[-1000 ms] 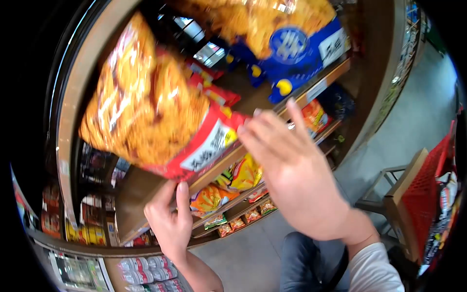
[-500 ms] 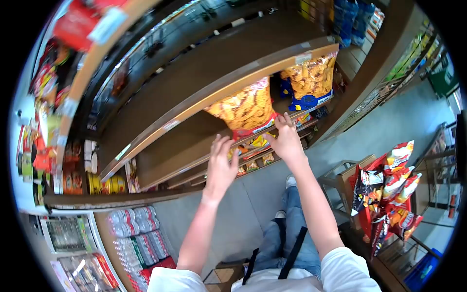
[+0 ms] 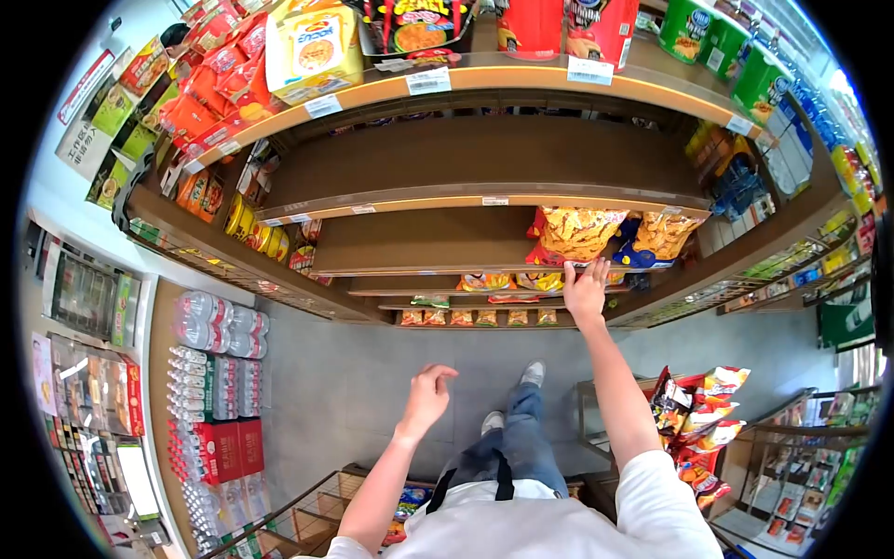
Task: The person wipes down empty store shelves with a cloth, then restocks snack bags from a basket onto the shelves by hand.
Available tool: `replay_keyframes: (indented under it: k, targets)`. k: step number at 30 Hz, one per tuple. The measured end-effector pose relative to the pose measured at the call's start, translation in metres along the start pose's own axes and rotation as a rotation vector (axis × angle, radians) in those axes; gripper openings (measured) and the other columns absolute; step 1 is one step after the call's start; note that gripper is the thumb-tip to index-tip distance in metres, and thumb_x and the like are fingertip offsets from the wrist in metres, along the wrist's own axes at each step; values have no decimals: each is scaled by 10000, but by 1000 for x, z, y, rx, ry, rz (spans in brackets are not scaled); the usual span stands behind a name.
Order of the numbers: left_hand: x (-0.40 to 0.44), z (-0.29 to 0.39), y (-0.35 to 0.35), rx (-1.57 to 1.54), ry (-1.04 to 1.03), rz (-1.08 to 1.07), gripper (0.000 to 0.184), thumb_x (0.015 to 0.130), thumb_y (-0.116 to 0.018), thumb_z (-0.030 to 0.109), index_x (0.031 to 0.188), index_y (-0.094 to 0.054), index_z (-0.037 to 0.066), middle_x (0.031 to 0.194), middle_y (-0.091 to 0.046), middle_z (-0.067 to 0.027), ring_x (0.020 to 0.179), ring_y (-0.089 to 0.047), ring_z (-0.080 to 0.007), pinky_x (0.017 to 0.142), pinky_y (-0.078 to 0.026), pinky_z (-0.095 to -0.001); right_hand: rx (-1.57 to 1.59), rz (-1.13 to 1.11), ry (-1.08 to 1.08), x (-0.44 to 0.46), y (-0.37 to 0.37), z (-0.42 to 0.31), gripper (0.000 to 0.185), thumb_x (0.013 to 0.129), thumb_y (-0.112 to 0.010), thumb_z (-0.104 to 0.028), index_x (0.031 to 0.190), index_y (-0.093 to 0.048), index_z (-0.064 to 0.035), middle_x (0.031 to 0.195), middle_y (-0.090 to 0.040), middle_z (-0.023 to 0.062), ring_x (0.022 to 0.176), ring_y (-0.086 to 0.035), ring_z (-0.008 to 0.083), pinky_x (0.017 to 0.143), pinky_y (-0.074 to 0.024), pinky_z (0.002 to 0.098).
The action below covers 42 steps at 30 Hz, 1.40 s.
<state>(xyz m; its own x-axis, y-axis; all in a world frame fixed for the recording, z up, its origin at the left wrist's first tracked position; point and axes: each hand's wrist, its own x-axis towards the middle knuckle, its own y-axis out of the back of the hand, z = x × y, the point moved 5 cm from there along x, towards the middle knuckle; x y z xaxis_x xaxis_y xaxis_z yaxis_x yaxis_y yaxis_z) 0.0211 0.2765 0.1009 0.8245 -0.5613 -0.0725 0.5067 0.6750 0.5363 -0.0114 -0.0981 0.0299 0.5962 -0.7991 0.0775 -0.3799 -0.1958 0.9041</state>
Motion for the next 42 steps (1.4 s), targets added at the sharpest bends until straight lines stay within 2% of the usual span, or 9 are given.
replay_keyframes:
  k: [1,5,8,9,10,16,19,32,42]
  targets:
    - [-1,0,1,-13,1,2,275,858,-458,-106,938,-692,14,944,-671,-175,855,-683,-318,740,-533,-382,4,-56,-33,1,-3,3,883,984,-385,-573,1425,-269,183,1538,-242,310,1471,-151,415,1190,-191,481]
    - [-17,2,-4,-91,2,5,227,876,-474,-47,937,-687,-1,868,-672,-163,768,-669,-253,681,-517,-348,363,-46,-44,-12,4,8,1021,922,-614,-448,1448,-17,191,1524,23,417,1453,43,507,1205,-50,494]
    - [-34,6,-5,-168,159,-97,191,902,-500,14,949,-684,-3,756,-656,-134,660,-612,-180,618,-480,-317,330,47,15,-56,30,4,971,888,-672,-384,1471,-112,155,1507,-254,363,1451,-231,410,1173,-239,385]
    - [-37,7,-5,-178,153,-103,191,902,-500,14,949,-684,-3,756,-656,-134,660,-612,-180,618,-480,-317,439,-23,-74,-75,31,12,901,879,-681,-340,1471,-192,131,1369,-491,329,1313,-481,384,1079,-384,360]
    - [-41,4,-8,-202,166,-120,183,923,-511,46,964,-686,7,721,-637,-95,649,-590,-154,606,-467,-306,501,-52,-138,-103,46,9,836,864,-696,-322,1448,-289,117,1266,-588,304,1184,-591,392,995,-456,368]
    - [-57,-11,-21,-232,117,-160,166,950,-573,129,975,-674,-1,602,-591,-20,544,-537,-88,515,-422,-271,621,-238,-302,-221,68,59,585,895,-676,-225,1352,-486,87,1223,-645,232,1110,-650,265,904,-509,323]
    - [-65,-22,-34,-271,99,-179,151,942,-584,120,953,-671,-2,613,-603,-18,536,-564,-78,489,-423,-264,561,-269,-368,-250,79,92,408,889,-674,-217,1210,-640,33,1067,-711,212,1032,-687,241,908,-526,328]
    - [-79,-4,-96,-224,62,-360,146,895,-521,43,888,-665,16,709,-628,-26,612,-583,-86,528,-474,-251,594,-322,-487,-304,130,103,372,890,-677,-196,1184,-644,30,1043,-716,195,983,-696,225,859,-544,329]
    - [-98,90,-229,-148,-65,-797,167,896,-501,21,924,-663,-7,762,-682,-94,704,-650,-152,675,-518,-294,703,30,-713,-387,185,202,378,904,-656,-192,1191,-623,53,1080,-707,199,1017,-693,259,905,-535,355]
